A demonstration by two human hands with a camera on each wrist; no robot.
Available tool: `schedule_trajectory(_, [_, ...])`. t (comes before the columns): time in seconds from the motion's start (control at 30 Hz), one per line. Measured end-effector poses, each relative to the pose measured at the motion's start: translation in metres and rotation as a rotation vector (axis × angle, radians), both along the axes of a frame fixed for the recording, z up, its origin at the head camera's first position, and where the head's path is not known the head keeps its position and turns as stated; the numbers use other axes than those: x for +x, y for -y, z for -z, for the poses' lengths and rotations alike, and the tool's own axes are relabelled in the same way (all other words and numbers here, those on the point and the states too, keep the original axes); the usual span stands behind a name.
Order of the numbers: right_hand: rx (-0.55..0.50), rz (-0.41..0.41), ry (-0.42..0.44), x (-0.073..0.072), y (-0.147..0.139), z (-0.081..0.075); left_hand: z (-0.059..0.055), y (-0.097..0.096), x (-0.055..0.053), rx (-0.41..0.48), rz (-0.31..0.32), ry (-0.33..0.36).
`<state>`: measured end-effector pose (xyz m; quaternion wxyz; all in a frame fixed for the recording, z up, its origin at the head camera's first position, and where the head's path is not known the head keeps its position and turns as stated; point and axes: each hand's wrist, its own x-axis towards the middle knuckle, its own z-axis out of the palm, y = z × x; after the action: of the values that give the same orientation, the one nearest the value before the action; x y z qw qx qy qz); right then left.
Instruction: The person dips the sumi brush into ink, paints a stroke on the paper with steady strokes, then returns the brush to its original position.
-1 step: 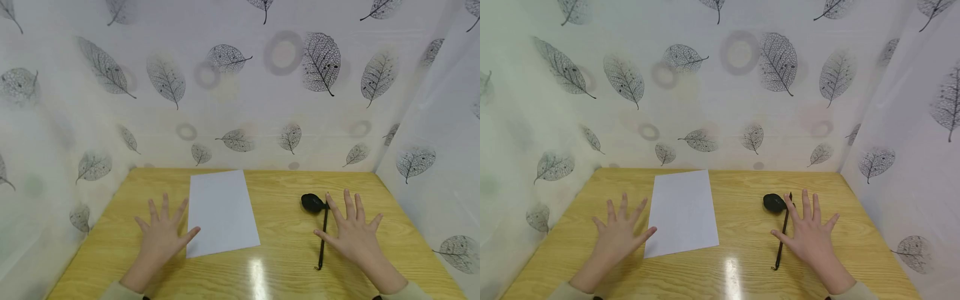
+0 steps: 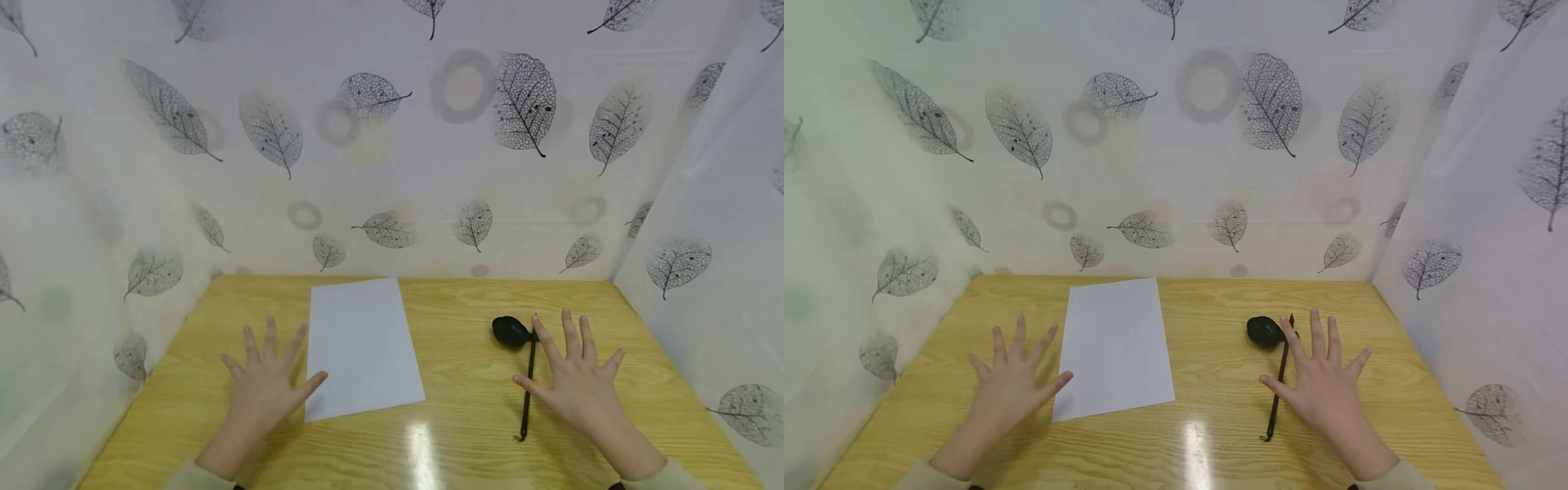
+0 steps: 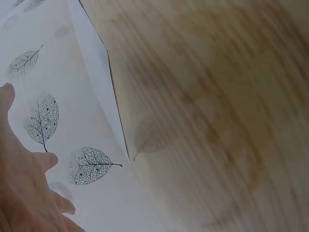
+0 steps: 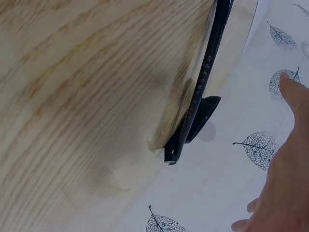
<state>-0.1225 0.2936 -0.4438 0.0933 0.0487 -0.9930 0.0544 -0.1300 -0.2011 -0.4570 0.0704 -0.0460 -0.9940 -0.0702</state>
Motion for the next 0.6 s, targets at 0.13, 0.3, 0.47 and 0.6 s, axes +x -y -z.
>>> schedule_trajectory(0.13, [0.008, 0.007, 0.01, 0.0005, -0.0012, 0.0001, 0.0, 0.0, -0.0007, 0.001, 0.007, -0.001])
schedule_trajectory(0.3, [0.022, 0.018, 0.024, 0.0004, -0.0048, 0.0001, 0.0009, -0.0006, -0.0012, -0.001, 0.02, -0.006])
schedule_trajectory(0.47, [0.017, 0.022, 0.007, -0.0003, -0.0071, -0.0004, -0.0014, -0.0019, -0.0048, 0.009, 0.045, -0.008])
schedule_trajectory(0.6, [0.016, 0.011, -0.014, -0.0021, -0.0094, 0.0007, -0.0034, -0.0025, -0.0078, 0.011, 0.062, -0.014])
